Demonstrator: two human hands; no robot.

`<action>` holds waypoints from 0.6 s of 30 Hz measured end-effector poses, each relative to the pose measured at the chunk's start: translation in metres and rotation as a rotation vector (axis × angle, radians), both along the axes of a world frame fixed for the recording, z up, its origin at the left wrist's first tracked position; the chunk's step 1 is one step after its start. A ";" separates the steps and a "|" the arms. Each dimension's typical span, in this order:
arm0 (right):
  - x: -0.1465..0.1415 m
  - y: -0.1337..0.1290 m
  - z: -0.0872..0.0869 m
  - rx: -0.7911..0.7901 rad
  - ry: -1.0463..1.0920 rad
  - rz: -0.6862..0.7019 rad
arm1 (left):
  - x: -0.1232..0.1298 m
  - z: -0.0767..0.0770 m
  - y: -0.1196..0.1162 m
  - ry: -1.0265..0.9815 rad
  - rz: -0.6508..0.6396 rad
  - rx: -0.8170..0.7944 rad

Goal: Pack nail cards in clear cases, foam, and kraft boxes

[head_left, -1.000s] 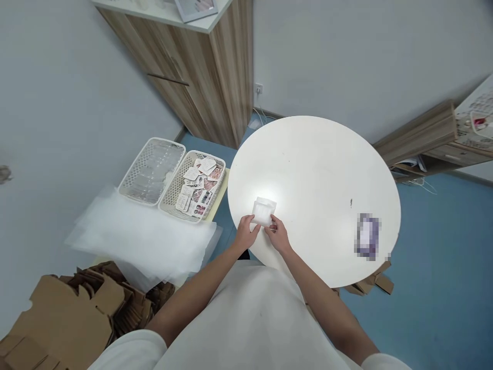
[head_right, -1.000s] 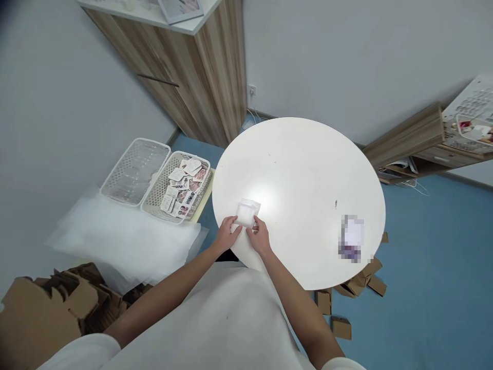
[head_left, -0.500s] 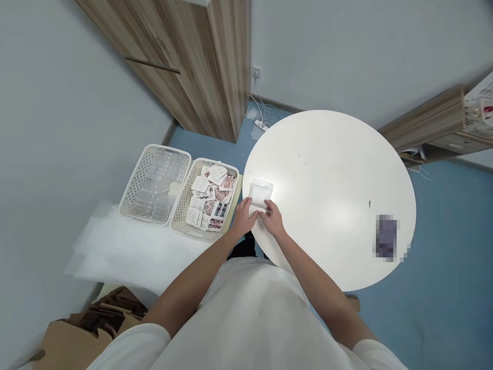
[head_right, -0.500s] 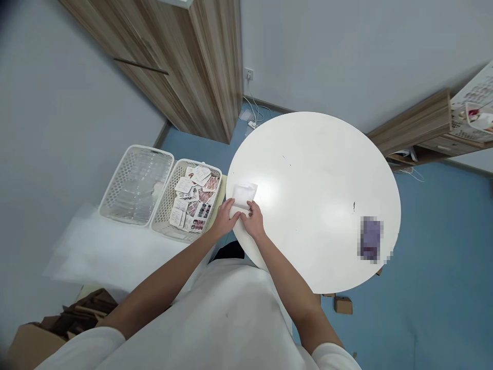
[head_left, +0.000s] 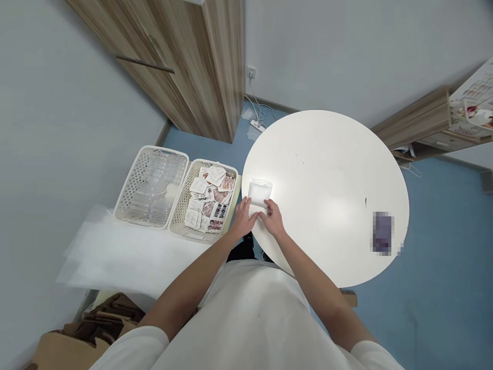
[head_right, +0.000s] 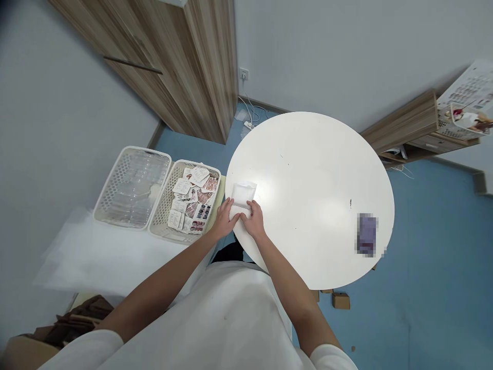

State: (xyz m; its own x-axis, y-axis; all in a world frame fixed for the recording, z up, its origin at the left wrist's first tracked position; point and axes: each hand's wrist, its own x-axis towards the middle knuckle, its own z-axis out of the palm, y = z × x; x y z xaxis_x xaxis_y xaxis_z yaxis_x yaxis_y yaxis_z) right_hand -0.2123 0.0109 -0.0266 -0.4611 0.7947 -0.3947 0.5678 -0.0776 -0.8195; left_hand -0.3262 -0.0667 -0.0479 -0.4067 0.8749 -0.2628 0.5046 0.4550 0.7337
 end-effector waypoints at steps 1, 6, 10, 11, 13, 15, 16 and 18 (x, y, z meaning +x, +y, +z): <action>0.003 -0.001 -0.001 0.005 -0.006 0.007 | 0.001 0.000 -0.002 -0.005 0.007 -0.011; 0.020 -0.007 -0.003 -0.004 0.005 0.014 | 0.013 0.000 -0.012 0.005 0.023 -0.008; 0.040 -0.010 0.000 -0.029 -0.005 0.025 | 0.025 0.003 -0.020 -0.005 0.082 -0.020; 0.046 -0.011 0.002 -0.043 -0.012 0.028 | 0.028 0.005 -0.022 -0.011 0.101 -0.023; 0.059 -0.011 0.006 -0.074 -0.042 0.042 | 0.035 0.009 -0.027 -0.015 0.134 -0.022; 0.072 -0.012 0.008 -0.103 -0.075 0.075 | 0.045 0.013 -0.033 -0.017 0.159 -0.019; 0.078 -0.013 0.009 -0.116 -0.083 0.094 | 0.051 0.014 -0.038 -0.022 0.174 -0.020; 0.091 -0.019 0.008 -0.139 -0.073 0.137 | 0.066 0.016 -0.048 -0.057 0.209 -0.024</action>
State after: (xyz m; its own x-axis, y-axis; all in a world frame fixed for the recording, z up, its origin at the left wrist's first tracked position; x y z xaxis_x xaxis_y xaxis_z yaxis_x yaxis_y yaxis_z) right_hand -0.1218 -0.0079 -0.0189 -0.5275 0.6620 -0.5324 0.6382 -0.1049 -0.7627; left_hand -0.2600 -0.1148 -0.0321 -0.5628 0.7662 -0.3102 0.3551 0.5630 0.7463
